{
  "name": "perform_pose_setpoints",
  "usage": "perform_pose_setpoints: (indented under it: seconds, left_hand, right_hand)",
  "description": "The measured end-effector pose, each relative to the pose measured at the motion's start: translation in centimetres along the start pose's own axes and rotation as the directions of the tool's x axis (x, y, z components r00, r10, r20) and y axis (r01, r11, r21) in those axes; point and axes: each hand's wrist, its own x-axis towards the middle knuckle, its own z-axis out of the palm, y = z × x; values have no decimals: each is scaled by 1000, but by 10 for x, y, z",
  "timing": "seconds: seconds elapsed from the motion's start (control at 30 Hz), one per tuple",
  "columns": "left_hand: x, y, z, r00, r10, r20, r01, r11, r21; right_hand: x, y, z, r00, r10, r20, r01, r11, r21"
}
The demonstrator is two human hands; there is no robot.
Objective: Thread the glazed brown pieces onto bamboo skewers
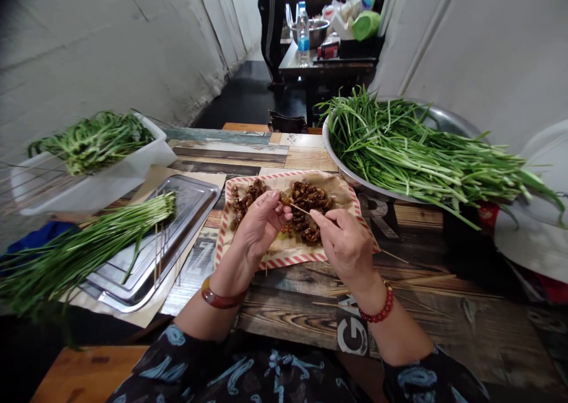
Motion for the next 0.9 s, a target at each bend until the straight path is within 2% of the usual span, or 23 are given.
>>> perform_pose_setpoints:
  seconds: [0.17,0.37,0.57,0.9]
  left_hand:
    - [1,-4,1,1000,19,-21,-19,1000,-10]
    - [1,-11,1,999,25,-32,-26,999,-40]
    - [0,-15,1,1000,21,-23,-22,999,-24]
    - [1,-22,2,990,121,-76,-118,992,44]
  right_hand:
    - [0,-4,3,999,10,-38,-9,1000,16]
    - [0,-8,6,998,43,-54,-37,993,109]
    - [-2,-7,10,996,81,-40,-75,988,136]
    - [-2,-10,9,995,87,-46,-82,991,102]
